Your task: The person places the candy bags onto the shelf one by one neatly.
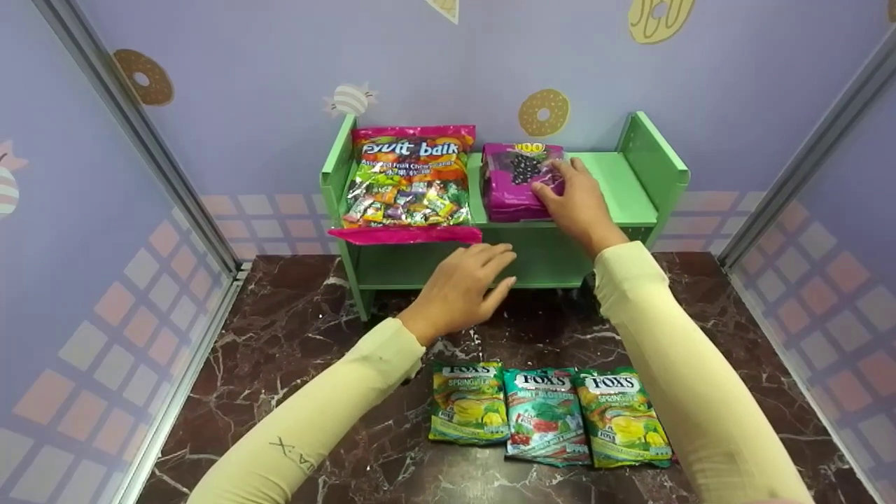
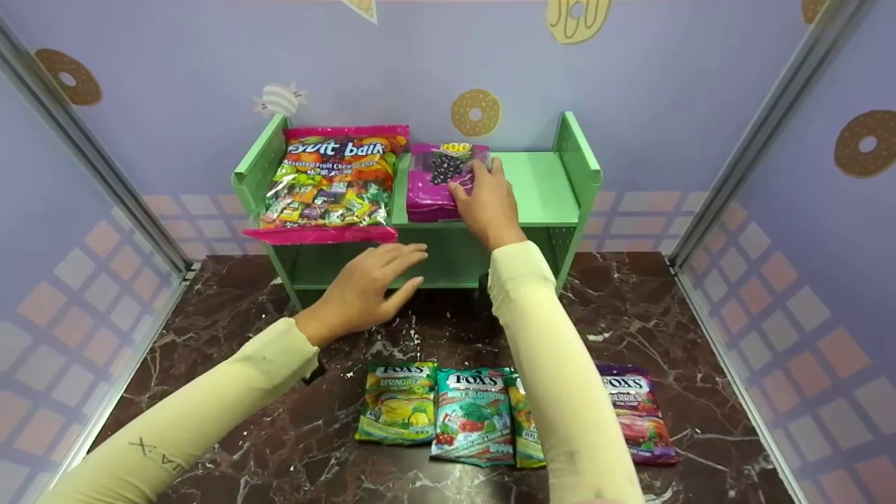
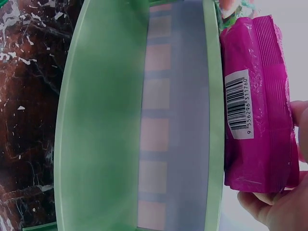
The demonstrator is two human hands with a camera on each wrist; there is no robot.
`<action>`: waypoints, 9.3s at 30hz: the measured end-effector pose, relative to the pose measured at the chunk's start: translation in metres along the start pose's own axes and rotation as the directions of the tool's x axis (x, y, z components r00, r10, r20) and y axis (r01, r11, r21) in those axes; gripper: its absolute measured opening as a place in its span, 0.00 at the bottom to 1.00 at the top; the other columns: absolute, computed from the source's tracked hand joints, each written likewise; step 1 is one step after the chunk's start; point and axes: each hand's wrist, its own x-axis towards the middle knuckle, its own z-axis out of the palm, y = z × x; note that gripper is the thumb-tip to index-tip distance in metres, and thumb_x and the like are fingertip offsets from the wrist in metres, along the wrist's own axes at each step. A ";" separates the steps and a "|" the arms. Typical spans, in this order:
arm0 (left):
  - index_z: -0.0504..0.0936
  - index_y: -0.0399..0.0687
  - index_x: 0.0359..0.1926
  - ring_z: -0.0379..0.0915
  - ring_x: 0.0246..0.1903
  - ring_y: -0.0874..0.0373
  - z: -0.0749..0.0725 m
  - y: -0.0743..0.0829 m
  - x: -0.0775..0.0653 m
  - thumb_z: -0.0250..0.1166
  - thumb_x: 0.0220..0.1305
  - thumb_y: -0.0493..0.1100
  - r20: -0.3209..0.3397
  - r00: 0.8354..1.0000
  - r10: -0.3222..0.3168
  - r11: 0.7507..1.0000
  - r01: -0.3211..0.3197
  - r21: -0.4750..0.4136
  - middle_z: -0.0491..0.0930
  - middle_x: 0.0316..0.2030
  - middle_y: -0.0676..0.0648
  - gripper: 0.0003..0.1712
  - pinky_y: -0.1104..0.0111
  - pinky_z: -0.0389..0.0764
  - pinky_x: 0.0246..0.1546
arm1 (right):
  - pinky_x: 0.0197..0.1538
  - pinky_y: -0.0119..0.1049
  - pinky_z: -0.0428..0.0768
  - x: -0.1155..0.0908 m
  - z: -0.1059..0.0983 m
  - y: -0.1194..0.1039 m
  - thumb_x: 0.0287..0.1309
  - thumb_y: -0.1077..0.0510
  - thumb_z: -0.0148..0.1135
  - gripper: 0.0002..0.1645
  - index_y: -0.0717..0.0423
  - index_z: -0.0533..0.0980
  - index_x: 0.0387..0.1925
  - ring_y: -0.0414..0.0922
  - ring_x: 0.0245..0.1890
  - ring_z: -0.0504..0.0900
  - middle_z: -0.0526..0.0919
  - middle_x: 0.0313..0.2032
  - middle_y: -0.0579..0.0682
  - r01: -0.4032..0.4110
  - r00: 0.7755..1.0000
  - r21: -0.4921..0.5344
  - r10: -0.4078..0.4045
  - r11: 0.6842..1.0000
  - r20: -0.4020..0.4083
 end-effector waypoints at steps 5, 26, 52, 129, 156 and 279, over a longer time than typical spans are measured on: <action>0.75 0.47 0.62 0.72 0.60 0.54 0.005 0.003 -0.003 0.52 0.72 0.53 0.028 1.000 -0.012 1.000 0.012 -0.020 0.76 0.62 0.47 0.24 0.58 0.75 0.60 | 0.74 0.53 0.57 0.000 0.004 -0.004 0.67 0.46 0.55 0.32 0.57 0.66 0.67 0.60 0.71 0.59 0.58 0.71 0.65 0.002 1.000 -0.004 -0.002 1.000 0.005; 0.75 0.48 0.62 0.72 0.60 0.55 0.021 0.012 -0.009 0.49 0.74 0.55 0.075 0.996 -0.039 0.997 0.043 -0.065 0.75 0.62 0.49 0.25 0.61 0.75 0.61 | 0.73 0.52 0.59 0.001 0.012 -0.018 0.68 0.44 0.53 0.34 0.56 0.63 0.68 0.58 0.70 0.62 0.61 0.69 0.62 0.016 0.999 -0.016 -0.015 1.000 0.047; 0.74 0.48 0.64 0.71 0.62 0.55 0.026 0.019 -0.009 0.52 0.73 0.53 0.064 0.996 -0.062 0.992 0.069 -0.111 0.74 0.63 0.48 0.25 0.61 0.73 0.63 | 0.75 0.53 0.54 -0.032 -0.010 0.009 0.69 0.41 0.50 0.41 0.58 0.54 0.74 0.59 0.74 0.54 0.49 0.75 0.62 0.031 0.999 0.086 -0.032 0.996 0.012; 0.60 0.59 0.73 0.54 0.73 0.51 0.091 0.072 -0.053 0.50 0.72 0.58 0.464 0.866 -0.188 0.865 0.369 -0.339 0.56 0.74 0.51 0.31 0.48 0.61 0.70 | 0.61 0.67 0.65 -0.226 0.026 0.176 0.63 0.39 0.58 0.44 0.56 0.58 0.72 0.69 0.67 0.60 0.56 0.72 0.67 -0.197 0.964 0.021 0.189 0.980 0.189; 0.59 0.67 0.73 0.41 0.75 0.41 0.112 0.075 -0.077 0.56 0.69 0.59 0.782 0.621 -0.056 0.909 0.356 -0.217 0.48 0.76 0.54 0.34 0.36 0.59 0.65 | 0.62 0.77 0.51 -0.255 0.060 0.200 0.52 0.45 0.70 0.50 0.59 0.60 0.71 0.74 0.71 0.41 0.48 0.73 0.68 -0.126 0.915 -0.040 0.132 0.991 0.382; 0.57 0.49 0.74 0.54 0.73 0.53 0.132 0.104 -0.070 0.54 0.72 0.51 0.621 0.782 -0.047 0.849 0.359 -0.388 0.55 0.74 0.47 0.34 0.60 0.62 0.71 | 0.64 0.72 0.54 -0.270 0.032 0.233 0.61 0.40 0.61 0.52 0.70 0.52 0.71 0.77 0.67 0.49 0.42 0.70 0.78 -0.288 0.923 -0.091 0.302 0.953 0.239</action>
